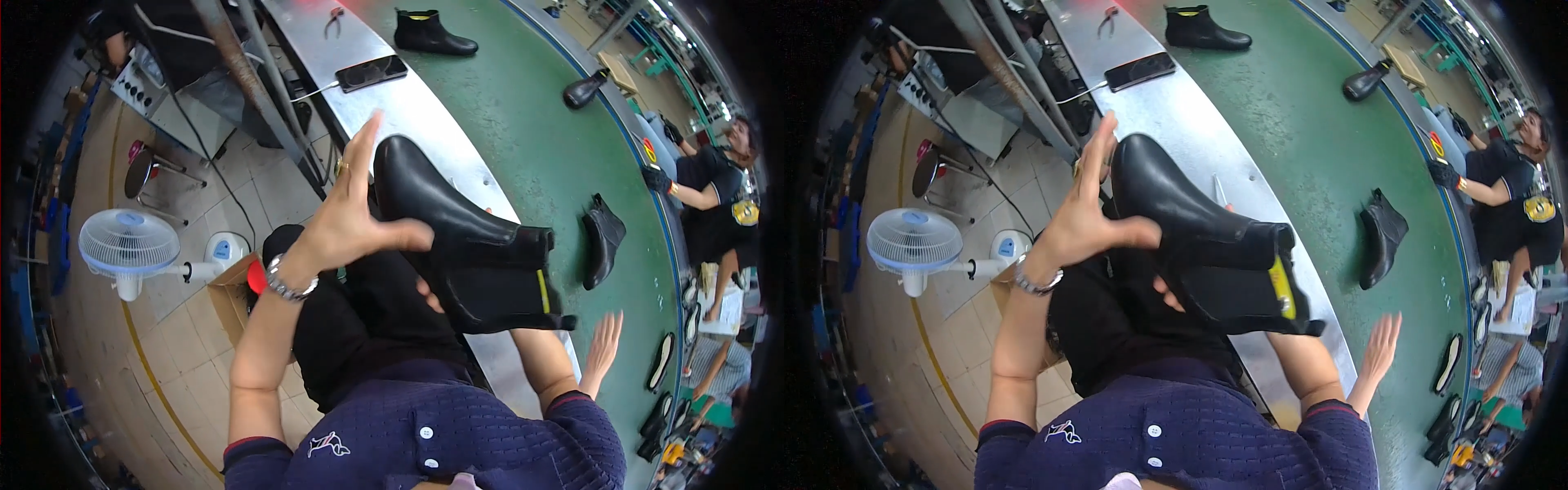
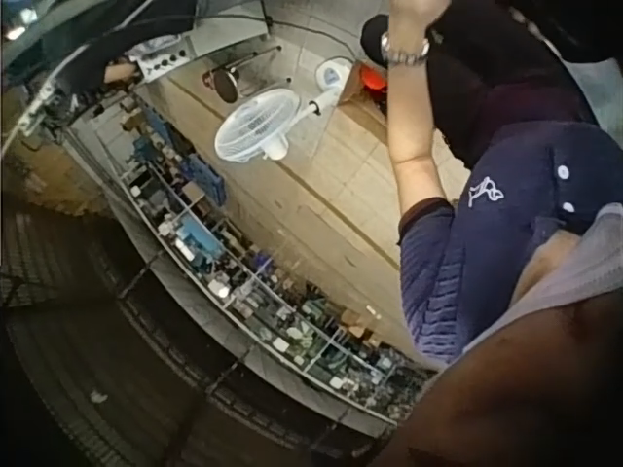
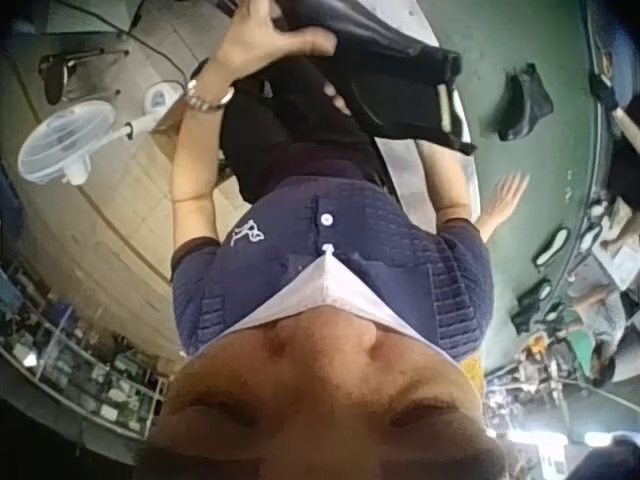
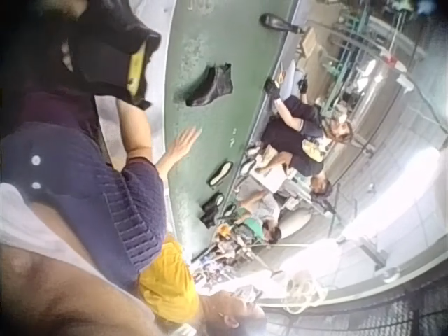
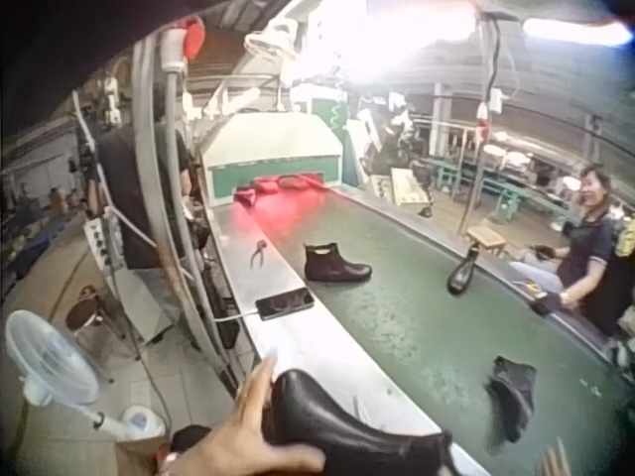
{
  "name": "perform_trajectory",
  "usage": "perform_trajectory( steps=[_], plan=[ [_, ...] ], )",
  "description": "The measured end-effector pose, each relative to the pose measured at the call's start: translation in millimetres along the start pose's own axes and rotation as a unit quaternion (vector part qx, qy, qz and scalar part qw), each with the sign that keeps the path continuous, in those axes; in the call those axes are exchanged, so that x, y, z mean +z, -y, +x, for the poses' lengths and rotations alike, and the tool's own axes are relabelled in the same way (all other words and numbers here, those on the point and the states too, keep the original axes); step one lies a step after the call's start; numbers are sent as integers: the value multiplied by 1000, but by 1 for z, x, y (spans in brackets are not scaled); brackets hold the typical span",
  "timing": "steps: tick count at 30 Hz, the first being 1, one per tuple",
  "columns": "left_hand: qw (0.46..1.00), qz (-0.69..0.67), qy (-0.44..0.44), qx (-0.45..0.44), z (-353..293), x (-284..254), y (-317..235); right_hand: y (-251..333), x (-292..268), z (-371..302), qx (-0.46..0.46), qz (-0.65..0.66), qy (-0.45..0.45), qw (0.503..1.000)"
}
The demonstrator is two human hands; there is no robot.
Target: Inspecting, trimming, and cleaning a leather boot during the manufacturing process.
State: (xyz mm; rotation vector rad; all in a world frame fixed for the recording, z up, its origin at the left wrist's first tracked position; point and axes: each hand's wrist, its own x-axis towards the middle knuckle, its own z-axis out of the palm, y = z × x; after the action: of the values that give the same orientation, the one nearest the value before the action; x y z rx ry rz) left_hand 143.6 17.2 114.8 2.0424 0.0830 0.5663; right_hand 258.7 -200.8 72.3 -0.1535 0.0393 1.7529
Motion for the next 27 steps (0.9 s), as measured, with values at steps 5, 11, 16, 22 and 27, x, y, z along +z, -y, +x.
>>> perform_trajectory(
  steps=[5,11,16,22,27],
  plan=[
    [886,382,187,186,-62,5,-17,-3,-47,9,335,-39,46,940],
    [971,121,207,-3,-148,-8,-9,-41,7,-3,110,-434,-215,868],
    [934,-213,-20,-285,-219,-2,1,-2,-11,9,-18,-572,-288,768],
    [760,-426,-174,-460,-221,-23,15,-10,-84,-69,-74,-809,-554,181],
    [921,-201,-149,-298,-220,-14,29,-55,-113,-108,-88,-794,-562,214]
  ],
)
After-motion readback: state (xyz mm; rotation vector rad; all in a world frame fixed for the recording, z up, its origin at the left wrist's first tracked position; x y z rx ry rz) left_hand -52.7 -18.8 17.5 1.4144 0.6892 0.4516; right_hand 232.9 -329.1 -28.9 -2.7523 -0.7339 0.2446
